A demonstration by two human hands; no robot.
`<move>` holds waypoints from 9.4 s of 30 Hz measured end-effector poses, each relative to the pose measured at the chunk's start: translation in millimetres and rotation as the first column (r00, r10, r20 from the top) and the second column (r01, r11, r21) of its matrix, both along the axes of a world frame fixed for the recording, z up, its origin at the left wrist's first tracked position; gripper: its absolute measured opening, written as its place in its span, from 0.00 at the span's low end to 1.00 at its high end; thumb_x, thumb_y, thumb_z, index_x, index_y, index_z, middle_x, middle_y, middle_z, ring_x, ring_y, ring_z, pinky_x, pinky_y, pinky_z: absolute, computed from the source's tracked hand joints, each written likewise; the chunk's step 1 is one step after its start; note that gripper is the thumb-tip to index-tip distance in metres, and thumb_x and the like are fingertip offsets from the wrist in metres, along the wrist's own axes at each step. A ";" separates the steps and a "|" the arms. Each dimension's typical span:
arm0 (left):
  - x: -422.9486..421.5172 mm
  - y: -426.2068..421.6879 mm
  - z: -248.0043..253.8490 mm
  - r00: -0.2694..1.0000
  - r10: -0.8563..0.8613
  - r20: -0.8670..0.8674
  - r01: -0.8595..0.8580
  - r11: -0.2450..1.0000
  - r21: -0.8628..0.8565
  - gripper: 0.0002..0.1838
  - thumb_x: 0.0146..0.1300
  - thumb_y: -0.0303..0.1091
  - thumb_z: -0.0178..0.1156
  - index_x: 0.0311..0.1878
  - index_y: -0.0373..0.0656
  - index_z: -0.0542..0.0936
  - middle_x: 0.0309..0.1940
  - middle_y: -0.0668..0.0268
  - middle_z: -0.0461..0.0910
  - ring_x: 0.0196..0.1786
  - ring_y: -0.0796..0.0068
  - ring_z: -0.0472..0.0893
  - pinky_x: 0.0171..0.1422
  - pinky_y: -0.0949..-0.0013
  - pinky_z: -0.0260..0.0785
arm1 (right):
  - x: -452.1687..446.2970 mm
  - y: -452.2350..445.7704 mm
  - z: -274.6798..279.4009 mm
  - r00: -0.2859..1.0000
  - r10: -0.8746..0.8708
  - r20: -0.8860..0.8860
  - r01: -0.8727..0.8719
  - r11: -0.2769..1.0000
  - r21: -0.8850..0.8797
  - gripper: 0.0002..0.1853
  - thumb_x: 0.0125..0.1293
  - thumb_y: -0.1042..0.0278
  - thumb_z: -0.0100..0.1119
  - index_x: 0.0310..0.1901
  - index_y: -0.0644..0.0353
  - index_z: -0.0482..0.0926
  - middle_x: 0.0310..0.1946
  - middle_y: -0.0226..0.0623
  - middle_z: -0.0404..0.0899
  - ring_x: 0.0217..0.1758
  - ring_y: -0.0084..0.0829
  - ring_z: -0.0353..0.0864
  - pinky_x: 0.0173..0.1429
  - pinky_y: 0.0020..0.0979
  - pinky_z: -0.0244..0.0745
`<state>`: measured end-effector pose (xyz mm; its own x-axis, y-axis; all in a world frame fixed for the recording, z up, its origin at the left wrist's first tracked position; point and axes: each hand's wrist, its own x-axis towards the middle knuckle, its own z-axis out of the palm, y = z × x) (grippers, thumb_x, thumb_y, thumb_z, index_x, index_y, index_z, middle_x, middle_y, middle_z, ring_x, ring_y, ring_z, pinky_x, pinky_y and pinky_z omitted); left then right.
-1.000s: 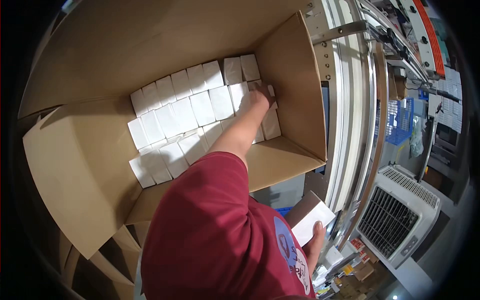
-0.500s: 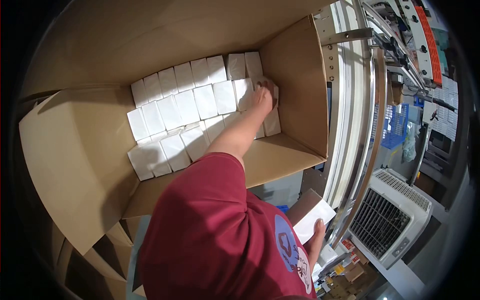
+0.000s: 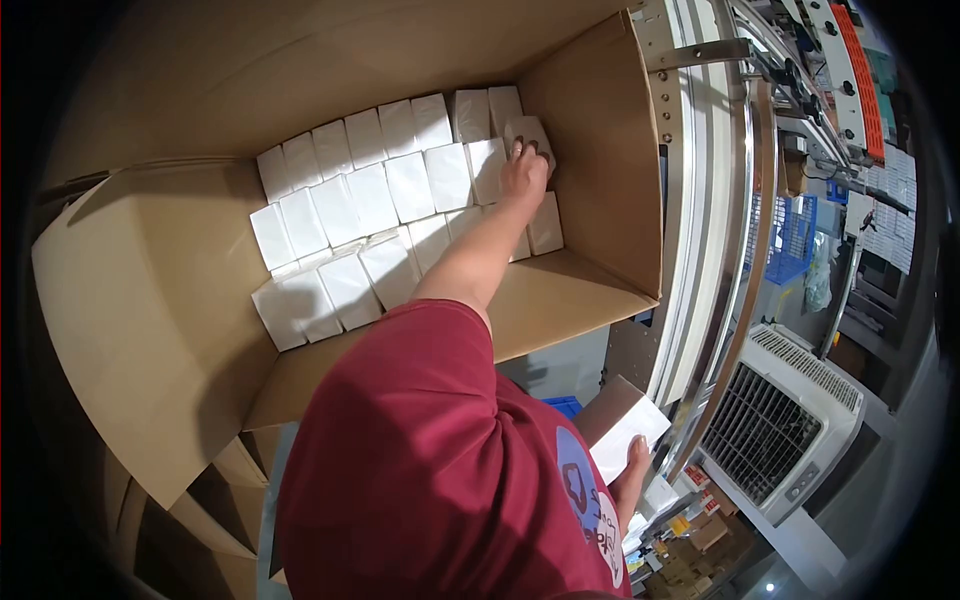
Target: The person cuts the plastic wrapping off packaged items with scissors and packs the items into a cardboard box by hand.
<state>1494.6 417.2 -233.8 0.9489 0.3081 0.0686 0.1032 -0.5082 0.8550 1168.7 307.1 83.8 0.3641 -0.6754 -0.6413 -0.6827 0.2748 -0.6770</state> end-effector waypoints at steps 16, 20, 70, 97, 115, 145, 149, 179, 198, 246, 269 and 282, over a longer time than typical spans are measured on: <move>52.5 34.7 4.1 0.676 -0.283 -0.680 0.519 0.839 0.166 0.26 0.58 0.40 0.58 0.59 0.39 0.75 0.66 0.63 0.67 0.73 0.63 0.57 0.77 0.50 0.37 | -25.4 -2.3 -4.7 1.000 -0.002 0.027 0.001 0.999 0.036 0.39 0.59 0.50 0.57 0.66 0.61 0.56 0.59 0.43 0.68 0.59 0.38 0.72 0.60 0.38 0.71; 42.3 50.1 -0.7 0.567 -0.371 -0.736 0.687 0.706 0.173 0.23 0.58 0.42 0.58 0.56 0.43 0.78 0.66 0.63 0.67 0.74 0.64 0.55 0.77 0.47 0.37 | -24.4 1.7 1.8 0.990 -0.097 0.104 0.099 0.995 -0.011 0.39 0.57 0.52 0.59 0.65 0.63 0.58 0.57 0.45 0.70 0.58 0.39 0.74 0.57 0.38 0.73; -140.4 -5.7 303.3 0.577 -0.781 0.240 0.224 -0.131 -0.966 0.37 0.62 0.53 0.50 0.67 0.36 0.60 0.62 0.53 0.68 0.63 0.58 0.71 0.67 0.56 0.63 | 109.2 -40.5 49.3 0.551 0.748 0.371 -0.286 0.587 -0.758 0.14 0.64 0.61 0.60 0.30 0.63 0.72 0.19 0.34 0.71 0.22 0.23 0.68 0.28 0.27 0.66; -131.3 -1.2 295.5 0.491 -0.785 0.378 -0.010 -0.439 -0.899 0.31 0.66 0.56 0.44 0.64 0.44 0.67 0.57 0.59 0.73 0.57 0.62 0.76 0.59 0.58 0.72 | 89.8 -28.6 31.4 0.562 0.470 0.681 -0.540 0.832 -0.128 0.24 0.68 0.55 0.54 0.57 0.66 0.70 0.46 0.37 0.76 0.45 0.24 0.75 0.47 0.27 0.73; -136.7 -8.1 282.1 0.441 -0.877 0.193 0.195 -0.117 -0.974 0.41 0.65 0.68 0.40 0.67 0.41 0.61 0.57 0.56 0.72 0.58 0.61 0.75 0.60 0.59 0.72 | 86.1 -14.8 19.2 0.482 0.679 0.554 -0.234 0.709 -0.665 0.45 0.58 0.53 0.65 0.70 0.62 0.53 0.58 0.56 0.67 0.62 0.47 0.68 0.64 0.38 0.64; -135.0 5.1 295.5 0.535 -0.784 0.316 0.583 0.071 -0.810 0.32 0.63 0.49 0.61 0.62 0.38 0.65 0.53 0.59 0.74 0.53 0.69 0.76 0.57 0.65 0.70 | 85.2 -6.6 -5.7 0.529 0.476 0.703 -0.216 0.876 -0.431 0.46 0.59 0.53 0.66 0.70 0.67 0.51 0.65 0.53 0.60 0.68 0.38 0.62 0.69 0.33 0.57; -134.7 -0.1 275.4 0.436 -0.868 0.239 0.395 -0.054 -0.917 0.32 0.63 0.44 0.61 0.64 0.38 0.62 0.55 0.58 0.72 0.56 0.67 0.74 0.59 0.64 0.69 | 64.1 -12.3 -13.2 0.611 0.377 0.696 -0.138 0.917 -0.375 0.38 0.65 0.55 0.59 0.68 0.70 0.56 0.65 0.51 0.63 0.67 0.33 0.63 0.70 0.30 0.56; -354.8 -188.5 236.3 -0.118 -0.888 -0.444 0.929 0.059 -0.364 0.27 0.60 0.42 0.64 0.56 0.34 0.71 0.36 0.58 0.80 0.30 0.75 0.79 0.29 0.73 0.70 | -327.9 -285.8 -21.9 0.849 -0.501 -0.168 0.131 0.507 -0.852 0.44 0.50 0.50 0.69 0.66 0.60 0.62 0.54 0.47 0.72 0.55 0.44 0.73 0.59 0.41 0.69; -350.4 -204.1 335.7 -0.052 -0.998 -0.036 0.584 -0.001 -0.812 0.27 0.69 0.44 0.51 0.63 0.34 0.65 0.51 0.60 0.76 0.51 0.72 0.77 0.56 0.67 0.70 | -191.1 -227.4 46.9 0.782 0.243 0.573 -0.074 0.950 -0.302 0.27 0.62 0.47 0.60 0.51 0.64 0.78 0.34 0.39 0.81 0.34 0.26 0.80 0.35 0.29 0.78; -164.3 93.0 297.8 0.581 -0.761 0.290 0.390 -0.052 -0.919 0.32 0.62 0.36 0.60 0.65 0.36 0.59 0.55 0.57 0.72 0.55 0.69 0.75 0.60 0.66 0.67 | 90.8 58.8 15.8 0.574 0.389 0.721 -0.118 0.910 -0.397 0.14 0.68 0.61 0.56 0.32 0.65 0.76 0.20 0.24 0.72 0.24 0.14 0.66 0.27 0.21 0.64; -228.7 36.0 256.5 0.314 -0.939 0.139 -0.074 -0.170 -0.983 0.30 0.69 0.50 0.44 0.68 0.41 0.60 0.61 0.57 0.70 0.62 0.60 0.72 0.65 0.55 0.65 | -33.4 37.7 11.4 0.741 0.371 0.560 -0.057 0.866 -0.498 0.30 0.59 0.59 0.65 0.59 0.66 0.67 0.57 0.45 0.66 0.56 0.34 0.70 0.57 0.31 0.69; -433.0 -26.4 294.5 0.162 -0.939 0.304 0.351 -0.234 -0.907 0.37 0.58 0.34 0.64 0.66 0.40 0.56 0.58 0.58 0.67 0.61 0.66 0.70 0.65 0.62 0.64 | -252.4 9.0 -7.7 0.695 0.268 0.667 0.213 0.810 -0.547 0.32 0.69 0.56 0.54 0.70 0.57 0.57 0.62 0.42 0.65 0.65 0.33 0.64 0.69 0.31 0.56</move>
<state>1061.6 390.8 60.7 0.3248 -0.9453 0.0295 0.6271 0.2386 0.7415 916.3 316.1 76.0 0.5494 -0.7844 0.2879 0.0490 -0.3137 -0.9482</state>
